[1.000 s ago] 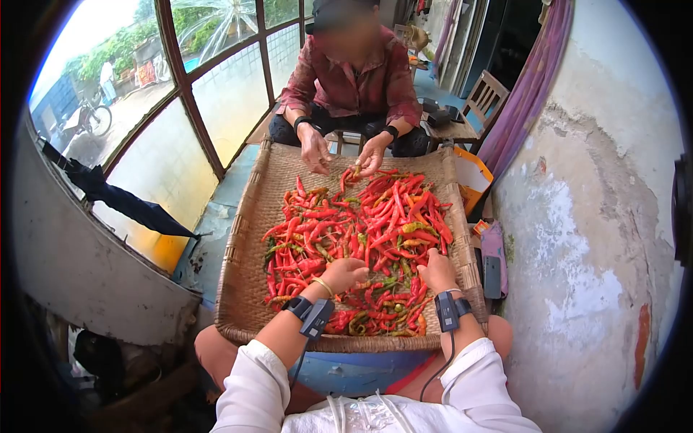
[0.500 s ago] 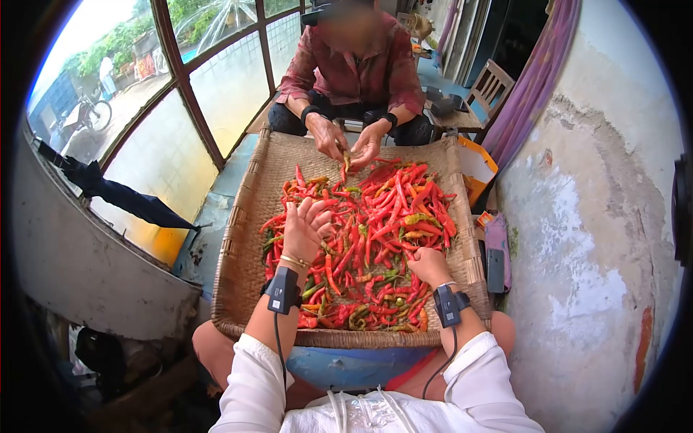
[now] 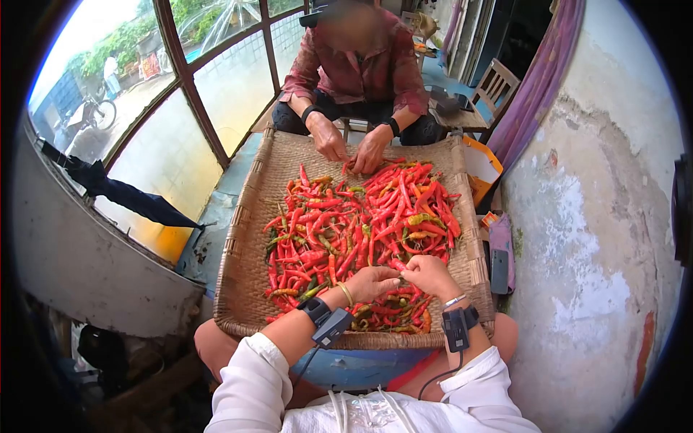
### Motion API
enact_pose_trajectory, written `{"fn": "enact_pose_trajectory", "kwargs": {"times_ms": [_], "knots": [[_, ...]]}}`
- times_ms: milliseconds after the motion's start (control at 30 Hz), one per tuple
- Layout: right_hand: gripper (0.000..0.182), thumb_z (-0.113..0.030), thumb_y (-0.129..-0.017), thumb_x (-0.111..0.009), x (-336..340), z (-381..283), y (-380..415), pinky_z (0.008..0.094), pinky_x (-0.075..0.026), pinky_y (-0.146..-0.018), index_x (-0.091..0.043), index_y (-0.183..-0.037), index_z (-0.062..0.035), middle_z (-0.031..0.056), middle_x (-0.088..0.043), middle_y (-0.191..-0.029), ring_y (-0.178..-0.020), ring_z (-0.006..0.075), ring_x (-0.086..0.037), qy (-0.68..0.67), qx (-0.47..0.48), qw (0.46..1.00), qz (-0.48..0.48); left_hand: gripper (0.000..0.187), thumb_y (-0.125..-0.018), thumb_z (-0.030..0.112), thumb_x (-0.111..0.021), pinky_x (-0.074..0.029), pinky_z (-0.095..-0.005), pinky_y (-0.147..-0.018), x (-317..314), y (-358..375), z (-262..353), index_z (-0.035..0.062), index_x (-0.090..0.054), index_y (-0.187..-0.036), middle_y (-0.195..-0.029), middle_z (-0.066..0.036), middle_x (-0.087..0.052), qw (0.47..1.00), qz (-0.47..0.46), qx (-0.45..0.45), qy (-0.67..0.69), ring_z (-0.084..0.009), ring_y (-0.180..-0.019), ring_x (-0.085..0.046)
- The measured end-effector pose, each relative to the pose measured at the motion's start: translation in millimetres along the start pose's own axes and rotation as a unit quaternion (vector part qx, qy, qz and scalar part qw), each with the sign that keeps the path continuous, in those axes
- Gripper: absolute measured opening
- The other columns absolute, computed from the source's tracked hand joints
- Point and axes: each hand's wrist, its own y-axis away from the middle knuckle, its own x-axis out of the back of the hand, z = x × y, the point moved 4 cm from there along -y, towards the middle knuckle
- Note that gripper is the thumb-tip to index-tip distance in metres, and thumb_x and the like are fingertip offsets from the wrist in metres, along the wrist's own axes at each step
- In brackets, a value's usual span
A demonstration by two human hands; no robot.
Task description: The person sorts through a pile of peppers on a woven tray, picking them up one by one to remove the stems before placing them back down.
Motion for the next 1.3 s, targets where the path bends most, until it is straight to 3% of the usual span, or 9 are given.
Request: {"fn": "enact_pose_trajectory", "kwargs": {"times_ms": [200, 300, 400, 567, 667, 800, 900, 1000, 1300], "knots": [[0.022, -0.021, -0.076, -0.058, -3, -28, 19, 0.0416, -0.046, -0.066, -0.055, -0.089, -0.0033, 0.0166, -0.06, -0.076, -0.074, 0.0327, -0.058, -0.013, 0.173, 0.984, -0.032, 0.035, -0.087, 0.033, -0.051, -0.049, -0.0242, -0.058, 11, 4, 12, 0.0016, -0.054, -0.102, -0.077, -0.002, -0.058, 0.993, 0.023, 0.003, 0.115, -0.0098, -0.068, -0.056], [0.018, -0.018, -0.076, -0.058, 0, -38, 24, 0.0398, -0.046, -0.066, -0.056, -0.086, -0.0031, 0.0152, -0.06, -0.079, -0.076, 0.032, -0.058, -0.03, 0.266, 0.962, -0.056, 0.027, -0.086, 0.03, -0.053, -0.049, -0.0236, -0.056, 12, 1, 2, 0.0031, -0.055, -0.093, -0.074, -0.003, -0.058, 0.99, 0.029, -0.002, 0.137, -0.0093, -0.064, -0.056], [0.014, -0.016, -0.075, -0.059, 10, -24, 14, 0.0373, -0.046, -0.065, -0.058, -0.083, -0.0042, 0.0132, -0.06, -0.079, -0.075, 0.0305, -0.058, -0.102, 0.21, 0.971, -0.05, 0.023, -0.086, 0.027, -0.055, -0.046, -0.0218, -0.05, 20, 7, 13, 0.0047, -0.056, -0.087, -0.068, -0.001, -0.058, 0.991, 0.006, 0.06, 0.117, -0.0075, -0.057, -0.054], [0.012, -0.011, -0.072, -0.061, 43, 22, -9, 0.0358, -0.046, -0.061, -0.059, -0.083, -0.0061, 0.0104, -0.055, -0.077, -0.068, 0.0281, -0.057, 0.0, 0.119, 0.965, 0.233, 0.019, -0.087, 0.025, -0.052, -0.043, -0.0187, -0.045, 64, 13, 31, 0.0068, -0.055, -0.085, -0.069, -0.001, -0.06, 0.972, 0.127, -0.043, 0.191, -0.0052, -0.052, -0.052], [0.02, -0.014, -0.071, -0.063, 44, 28, -11, 0.0384, -0.046, -0.067, -0.058, -0.088, -0.006, 0.0125, -0.055, -0.084, -0.076, 0.0304, -0.057, 0.055, 0.064, 0.97, 0.229, 0.029, -0.09, 0.032, -0.043, -0.05, -0.0223, -0.057, 97, 16, 33, 0.0066, -0.049, -0.101, -0.091, -0.007, -0.059, 0.858, 0.245, -0.201, 0.403, -0.0091, -0.065, -0.056], [0.038, -0.02, -0.069, -0.066, 29, 40, -15, 0.0407, -0.045, -0.075, -0.052, -0.101, -0.0065, 0.0159, -0.055, -0.096, -0.087, 0.0332, -0.055, 0.123, 0.012, 0.982, 0.142, 0.037, -0.09, 0.038, -0.041, -0.05, -0.0252, -0.057, 99, 18, 22, 0.0041, -0.042, -0.105, -0.085, -0.008, -0.059, 0.801, 0.304, -0.139, 0.497, -0.0143, -0.066, -0.058], [0.045, -0.022, -0.069, -0.066, 23, 51, -18, 0.0412, -0.045, -0.076, -0.048, -0.106, -0.0059, 0.0178, -0.054, -0.099, -0.089, 0.0338, -0.055, 0.125, -0.003, 0.986, 0.112, 0.036, -0.09, 0.036, -0.043, -0.05, -0.0259, -0.058, 82, 13, 9, 0.0037, -0.045, -0.105, -0.085, -0.008, -0.059, 0.84, 0.263, -0.079, 0.468, -0.0141, -0.066, -0.058], [0.038, -0.023, -0.07, -0.066, 25, 61, -20, 0.0422, -0.046, -0.075, -0.05, -0.098, -0.0038, 0.0168, -0.054, -0.1, -0.088, 0.0339, -0.056, 0.146, -0.047, 0.977, 0.152, 0.033, -0.088, 0.026, -0.05, -0.048, -0.0241, -0.057, 67, 5, 6, 0.002, -0.05, -0.11, -0.082, -0.006, -0.06, 0.944, 0.207, -0.016, 0.257, -0.0115, -0.063, -0.057], [0.022, -0.018, -0.071, -0.064, 13, 69, -26, 0.043, -0.046, -0.067, -0.052, -0.085, -0.0053, 0.0134, -0.06, -0.075, -0.076, 0.0333, -0.059, 0.192, -0.035, 0.974, 0.115, 0.023, -0.083, 0.017, -0.054, -0.047, -0.0251, -0.058, 6, -3, -4, 0.0014, -0.058, -0.099, -0.076, -0.006, -0.062, 0.982, 0.095, -0.006, -0.162, -0.01, -0.063, -0.057]]}}
